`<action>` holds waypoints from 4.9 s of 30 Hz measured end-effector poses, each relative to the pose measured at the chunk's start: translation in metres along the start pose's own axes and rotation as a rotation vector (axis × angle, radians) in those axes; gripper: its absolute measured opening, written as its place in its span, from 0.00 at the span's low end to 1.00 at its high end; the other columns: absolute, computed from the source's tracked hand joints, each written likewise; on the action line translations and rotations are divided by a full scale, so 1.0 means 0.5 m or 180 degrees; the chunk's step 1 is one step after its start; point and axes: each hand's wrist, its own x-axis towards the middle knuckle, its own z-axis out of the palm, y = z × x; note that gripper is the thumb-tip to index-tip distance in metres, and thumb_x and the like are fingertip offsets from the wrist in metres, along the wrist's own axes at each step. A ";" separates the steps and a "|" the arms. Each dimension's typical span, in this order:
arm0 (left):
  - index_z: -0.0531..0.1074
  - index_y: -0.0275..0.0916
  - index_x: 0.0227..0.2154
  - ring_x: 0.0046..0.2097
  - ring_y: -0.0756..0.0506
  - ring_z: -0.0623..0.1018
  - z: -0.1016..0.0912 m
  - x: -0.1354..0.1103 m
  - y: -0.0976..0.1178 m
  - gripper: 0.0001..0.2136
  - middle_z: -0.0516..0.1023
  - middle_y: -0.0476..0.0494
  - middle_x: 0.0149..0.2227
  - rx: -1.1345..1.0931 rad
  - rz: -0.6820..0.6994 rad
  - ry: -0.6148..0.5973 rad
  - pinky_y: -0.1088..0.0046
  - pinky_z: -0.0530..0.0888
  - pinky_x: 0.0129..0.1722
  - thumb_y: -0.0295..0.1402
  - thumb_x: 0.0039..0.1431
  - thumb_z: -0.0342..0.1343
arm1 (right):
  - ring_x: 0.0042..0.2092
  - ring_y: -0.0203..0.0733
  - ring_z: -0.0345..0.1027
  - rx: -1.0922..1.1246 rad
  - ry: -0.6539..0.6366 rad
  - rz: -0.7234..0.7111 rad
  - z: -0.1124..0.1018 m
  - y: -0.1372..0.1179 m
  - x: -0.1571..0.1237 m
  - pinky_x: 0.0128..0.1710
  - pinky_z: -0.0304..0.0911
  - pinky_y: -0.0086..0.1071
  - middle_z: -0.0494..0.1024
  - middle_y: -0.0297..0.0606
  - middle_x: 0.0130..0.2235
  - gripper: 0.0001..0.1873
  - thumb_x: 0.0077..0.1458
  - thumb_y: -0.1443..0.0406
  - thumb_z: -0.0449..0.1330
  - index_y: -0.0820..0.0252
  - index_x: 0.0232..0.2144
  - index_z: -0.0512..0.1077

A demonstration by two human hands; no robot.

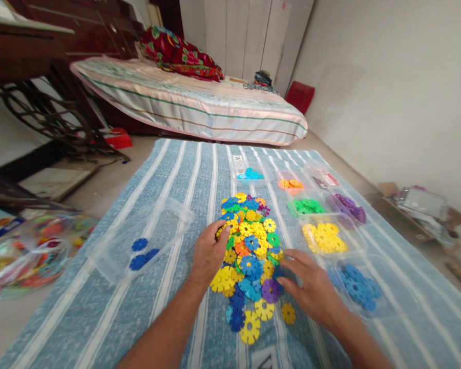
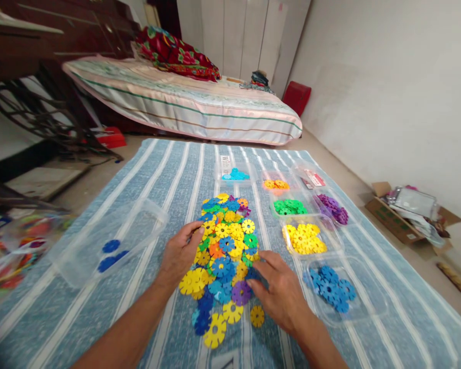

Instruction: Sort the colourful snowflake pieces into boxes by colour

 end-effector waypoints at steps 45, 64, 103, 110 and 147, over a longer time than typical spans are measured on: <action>0.72 0.41 0.41 0.42 0.45 0.76 0.002 0.008 0.002 0.17 0.78 0.48 0.41 0.0057 0.0019 -0.0008 0.70 0.70 0.46 0.44 0.55 0.47 | 0.42 0.39 0.69 -0.0019 -0.0409 0.0114 -0.056 -0.020 -0.026 0.43 0.66 0.34 0.76 0.38 0.38 0.08 0.55 0.66 0.54 0.57 0.34 0.73; 0.72 0.41 0.41 0.44 0.45 0.75 0.000 0.008 0.002 0.17 0.77 0.47 0.42 0.0132 0.0050 0.0006 0.70 0.69 0.48 0.43 0.55 0.46 | 0.52 0.46 0.62 -0.0387 -0.0577 0.0155 0.005 -0.050 -0.084 0.54 0.60 0.40 0.72 0.41 0.46 0.06 0.50 0.73 0.56 0.59 0.28 0.70; 0.72 0.39 0.40 0.43 0.46 0.75 0.007 0.002 -0.002 0.14 0.77 0.46 0.41 -0.0018 0.0199 0.0008 0.68 0.69 0.47 0.40 0.56 0.48 | 0.47 0.49 0.64 -0.0891 0.0248 -0.0368 0.061 -0.109 -0.076 0.45 0.67 0.43 0.72 0.45 0.42 0.05 0.52 0.66 0.56 0.60 0.32 0.72; 0.72 0.41 0.39 0.43 0.46 0.75 0.007 -0.002 0.000 0.13 0.77 0.48 0.40 -0.0010 0.0176 0.0007 0.69 0.70 0.47 0.40 0.56 0.48 | 0.48 0.50 0.63 -0.0992 0.0305 -0.0381 0.066 -0.108 -0.081 0.44 0.68 0.44 0.73 0.46 0.41 0.09 0.56 0.66 0.52 0.61 0.34 0.72; 0.72 0.39 0.30 0.41 0.43 0.73 -0.083 -0.071 0.079 0.09 0.76 0.43 0.34 0.1503 0.1072 -0.0805 0.64 0.69 0.44 0.31 0.56 0.46 | 0.45 0.46 0.66 0.0034 0.1113 0.0308 0.095 0.025 0.115 0.46 0.64 0.44 0.73 0.45 0.41 0.12 0.55 0.61 0.52 0.60 0.37 0.71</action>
